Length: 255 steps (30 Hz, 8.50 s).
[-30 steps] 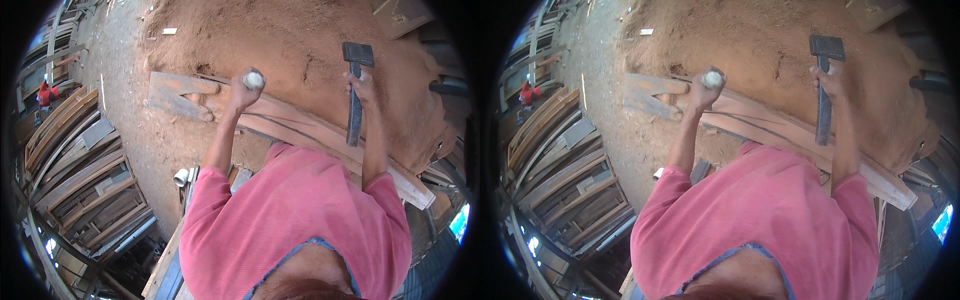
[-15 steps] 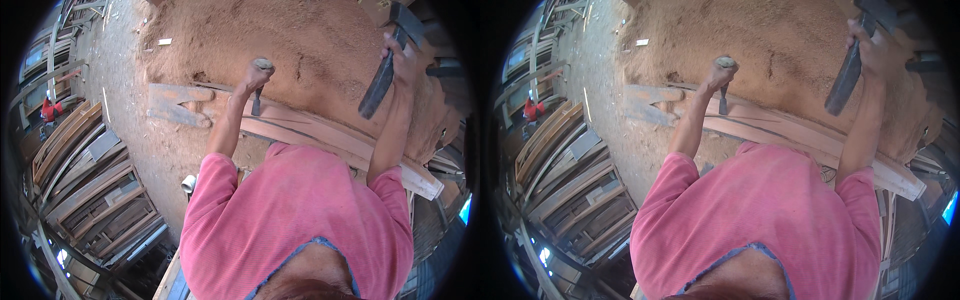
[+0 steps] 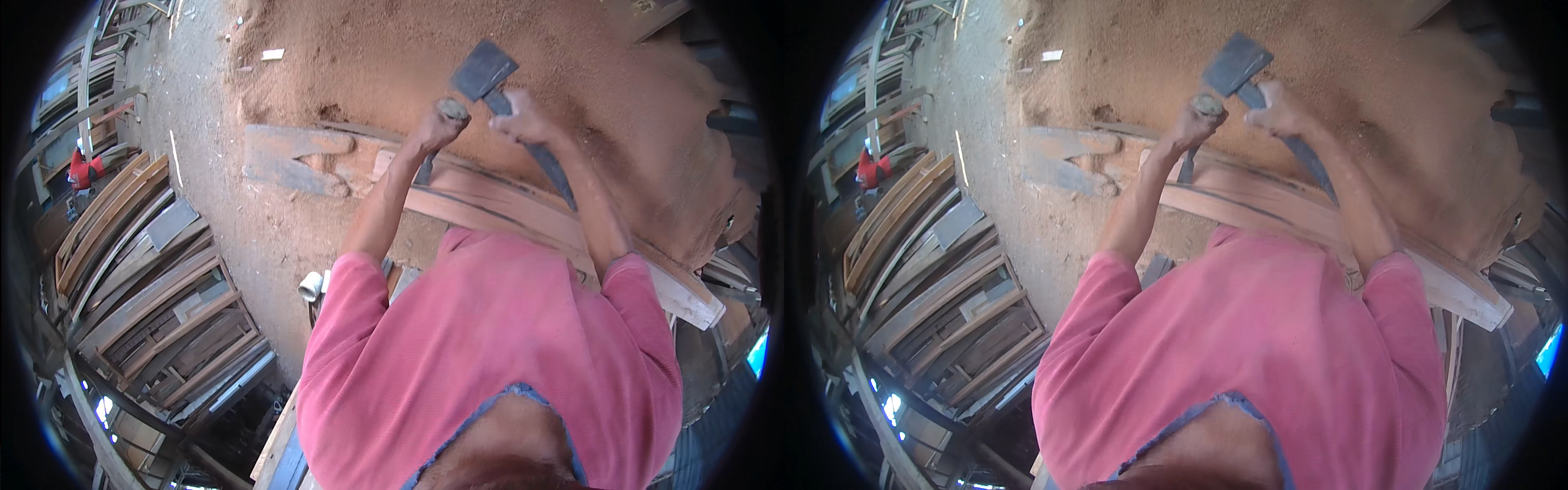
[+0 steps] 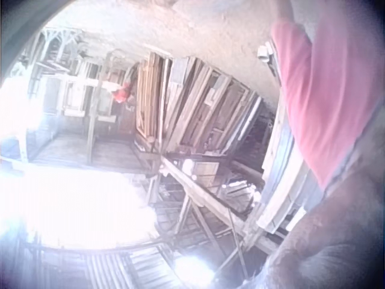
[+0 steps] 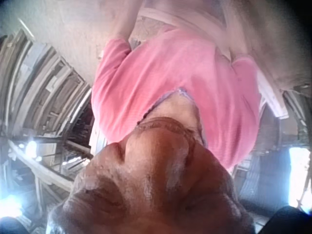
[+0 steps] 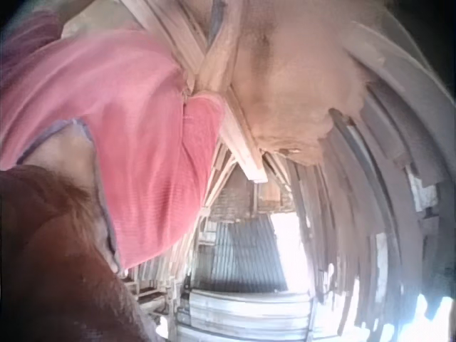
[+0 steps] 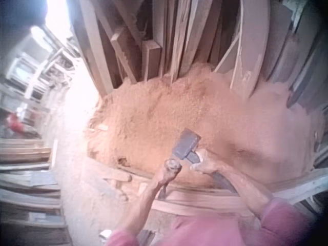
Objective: The person uses a chisel and hammer to carve and shape a long wooden plank on a workbench. They repeatedly position the chisel, strike it with the hammer, and inspect the wood's surface, removing shavings and adjusting the plank's orientation throughout the process.
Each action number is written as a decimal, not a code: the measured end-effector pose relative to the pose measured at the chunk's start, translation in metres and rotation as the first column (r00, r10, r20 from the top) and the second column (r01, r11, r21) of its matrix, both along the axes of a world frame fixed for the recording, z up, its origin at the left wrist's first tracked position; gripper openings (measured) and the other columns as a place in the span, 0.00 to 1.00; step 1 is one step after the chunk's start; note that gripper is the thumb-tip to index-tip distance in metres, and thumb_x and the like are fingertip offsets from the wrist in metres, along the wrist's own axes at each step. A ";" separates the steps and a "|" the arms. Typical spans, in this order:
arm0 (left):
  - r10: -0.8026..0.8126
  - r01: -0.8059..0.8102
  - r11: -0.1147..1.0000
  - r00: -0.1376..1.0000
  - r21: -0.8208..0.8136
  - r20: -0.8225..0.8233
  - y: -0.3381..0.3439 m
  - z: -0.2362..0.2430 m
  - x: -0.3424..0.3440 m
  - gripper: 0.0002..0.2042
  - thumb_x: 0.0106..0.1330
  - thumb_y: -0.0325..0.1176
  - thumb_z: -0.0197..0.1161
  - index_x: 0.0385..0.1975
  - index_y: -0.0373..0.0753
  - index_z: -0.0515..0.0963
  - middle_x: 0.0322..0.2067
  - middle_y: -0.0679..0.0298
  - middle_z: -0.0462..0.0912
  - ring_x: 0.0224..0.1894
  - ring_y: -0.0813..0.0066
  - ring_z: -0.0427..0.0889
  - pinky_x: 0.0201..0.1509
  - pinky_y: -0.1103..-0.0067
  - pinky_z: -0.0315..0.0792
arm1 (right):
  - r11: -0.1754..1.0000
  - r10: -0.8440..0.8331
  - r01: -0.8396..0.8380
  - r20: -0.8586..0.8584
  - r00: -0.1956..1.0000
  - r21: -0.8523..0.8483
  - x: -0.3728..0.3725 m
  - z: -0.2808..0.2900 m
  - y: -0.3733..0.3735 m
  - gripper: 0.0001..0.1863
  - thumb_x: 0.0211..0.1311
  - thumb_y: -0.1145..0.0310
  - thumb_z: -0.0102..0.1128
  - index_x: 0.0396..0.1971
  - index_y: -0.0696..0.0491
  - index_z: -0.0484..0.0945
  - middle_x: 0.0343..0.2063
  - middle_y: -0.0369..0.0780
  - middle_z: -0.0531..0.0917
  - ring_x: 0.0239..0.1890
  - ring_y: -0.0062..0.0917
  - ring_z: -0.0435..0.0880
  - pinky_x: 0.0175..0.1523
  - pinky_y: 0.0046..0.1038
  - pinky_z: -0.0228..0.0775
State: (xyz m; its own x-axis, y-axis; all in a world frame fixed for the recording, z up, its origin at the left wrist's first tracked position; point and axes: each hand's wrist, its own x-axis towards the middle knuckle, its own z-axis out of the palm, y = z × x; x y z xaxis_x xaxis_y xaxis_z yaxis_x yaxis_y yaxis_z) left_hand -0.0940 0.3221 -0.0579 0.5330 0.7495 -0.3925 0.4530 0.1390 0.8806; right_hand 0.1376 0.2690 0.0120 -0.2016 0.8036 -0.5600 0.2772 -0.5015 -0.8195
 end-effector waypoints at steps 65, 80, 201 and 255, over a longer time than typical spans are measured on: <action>-0.346 0.370 0.924 0.918 -0.102 0.192 -0.170 0.079 0.023 0.05 0.62 0.30 0.70 0.33 0.40 0.79 0.28 0.70 0.82 0.32 0.81 0.79 0.38 0.79 0.75 | 0.947 -0.298 0.309 0.128 0.946 -0.082 0.107 0.003 -0.128 0.11 0.58 0.67 0.66 0.28 0.57 0.75 0.19 0.37 0.79 0.19 0.18 0.77 0.24 0.27 0.70; 0.269 -0.245 0.952 0.955 -0.183 0.126 -0.098 0.103 0.093 0.10 0.65 0.34 0.70 0.29 0.40 0.75 0.19 0.73 0.76 0.19 0.84 0.74 0.21 0.81 0.67 | 0.724 -0.686 0.687 0.038 0.727 -0.061 0.131 0.042 -0.216 0.12 0.60 0.61 0.68 0.29 0.52 0.76 0.16 0.33 0.77 0.17 0.16 0.74 0.23 0.21 0.67; 0.269 -0.468 0.879 0.638 -0.087 -0.722 -0.478 0.103 -0.019 0.24 0.57 0.38 0.72 0.56 0.44 0.81 0.46 0.47 0.86 0.52 0.50 0.85 0.57 0.64 0.78 | 0.878 0.376 -0.453 0.359 0.854 0.157 0.068 -0.014 -0.273 0.17 0.63 0.64 0.62 0.45 0.60 0.83 0.43 0.52 0.86 0.48 0.40 0.86 0.53 0.36 0.75; 0.670 -0.723 0.593 0.200 0.354 -0.715 -0.796 -0.171 -0.166 0.17 0.47 0.29 0.73 0.39 0.44 0.82 0.31 0.59 0.78 0.34 0.55 0.75 0.40 0.63 0.70 | 0.458 0.854 -0.840 0.408 0.324 -0.291 -0.260 -0.520 -0.508 0.13 0.65 0.65 0.56 0.42 0.58 0.80 0.38 0.57 0.84 0.44 0.54 0.83 0.47 0.50 0.75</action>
State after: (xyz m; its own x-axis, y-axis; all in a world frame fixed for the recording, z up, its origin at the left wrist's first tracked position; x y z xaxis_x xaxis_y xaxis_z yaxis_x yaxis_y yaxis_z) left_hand -0.2595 -0.4738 -0.2289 -0.6952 0.6264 -0.3525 0.5721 0.7791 0.2563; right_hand -0.1219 -0.2395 -0.5083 -0.4970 0.3349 -0.8005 0.8676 0.2105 -0.4506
